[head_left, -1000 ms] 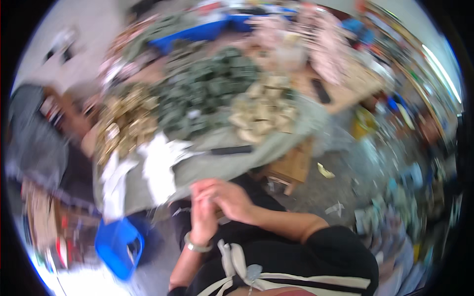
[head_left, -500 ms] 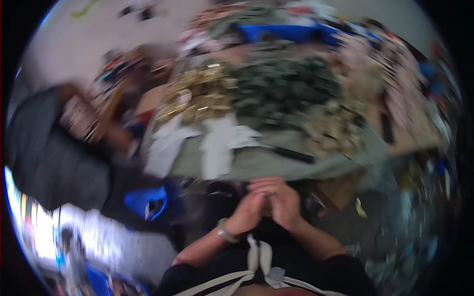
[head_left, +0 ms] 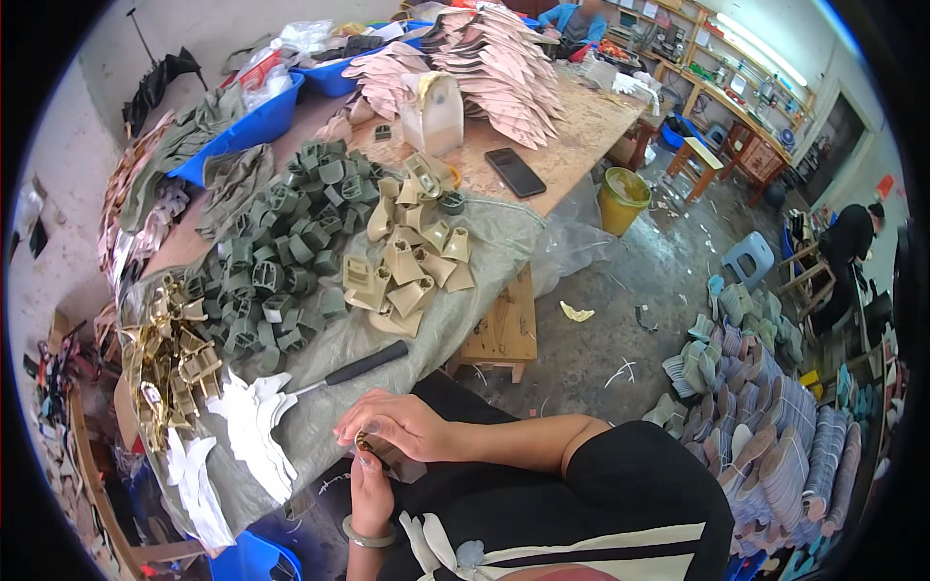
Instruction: Manually assemble and align decorative leather components for a shoe upper.
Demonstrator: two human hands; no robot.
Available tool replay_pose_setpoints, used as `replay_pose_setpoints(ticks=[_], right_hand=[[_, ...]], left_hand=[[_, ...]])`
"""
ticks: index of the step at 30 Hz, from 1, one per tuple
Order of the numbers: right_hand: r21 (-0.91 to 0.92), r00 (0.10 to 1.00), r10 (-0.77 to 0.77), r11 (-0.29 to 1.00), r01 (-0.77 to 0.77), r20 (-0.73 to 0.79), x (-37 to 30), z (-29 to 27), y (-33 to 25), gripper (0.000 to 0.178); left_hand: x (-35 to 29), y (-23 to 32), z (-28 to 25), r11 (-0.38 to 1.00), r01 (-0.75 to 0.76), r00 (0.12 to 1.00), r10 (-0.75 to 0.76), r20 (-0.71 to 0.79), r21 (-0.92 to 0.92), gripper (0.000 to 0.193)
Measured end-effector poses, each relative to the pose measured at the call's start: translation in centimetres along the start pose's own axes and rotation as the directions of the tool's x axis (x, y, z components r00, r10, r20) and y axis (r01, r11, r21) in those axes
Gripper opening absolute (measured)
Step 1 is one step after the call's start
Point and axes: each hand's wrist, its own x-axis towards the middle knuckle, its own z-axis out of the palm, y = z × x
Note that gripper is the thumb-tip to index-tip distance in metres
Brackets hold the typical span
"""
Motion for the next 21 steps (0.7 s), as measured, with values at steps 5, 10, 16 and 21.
replay_pose_setpoints(ticks=[5, 10, 16, 21], right_hand=[[0.203, 0.986, 0.168, 0.964, -0.169, 0.021, 0.9, -0.9, 0.2, 0.028], [0.080, 0.989, 0.103, 0.992, -0.094, -0.110, 0.9, -1.0, 1.0, 0.019], [-0.062, 0.989, 0.094, 0.993, -0.101, -0.114, 1.3, -0.6, 0.2, 0.022], [-0.107, 0.995, 0.068, 0.991, -0.076, -0.077, 2.0, 0.6, -0.4, 0.022]], left_hand=[[2.3, -0.7, 0.5, 0.983, -0.083, 0.992, 0.096, -0.079, 0.162, 0.056], [3.8, -1.1, 0.4, 0.978, -0.064, 0.997, 0.070, -0.026, 0.198, 0.054], [3.9, -0.2, 0.2, 0.975, -0.079, 0.997, 0.073, 0.040, 0.206, 0.054], [2.9, 0.2, -0.8, 0.980, -0.062, 0.998, 0.056, 0.039, 0.189, 0.055]])
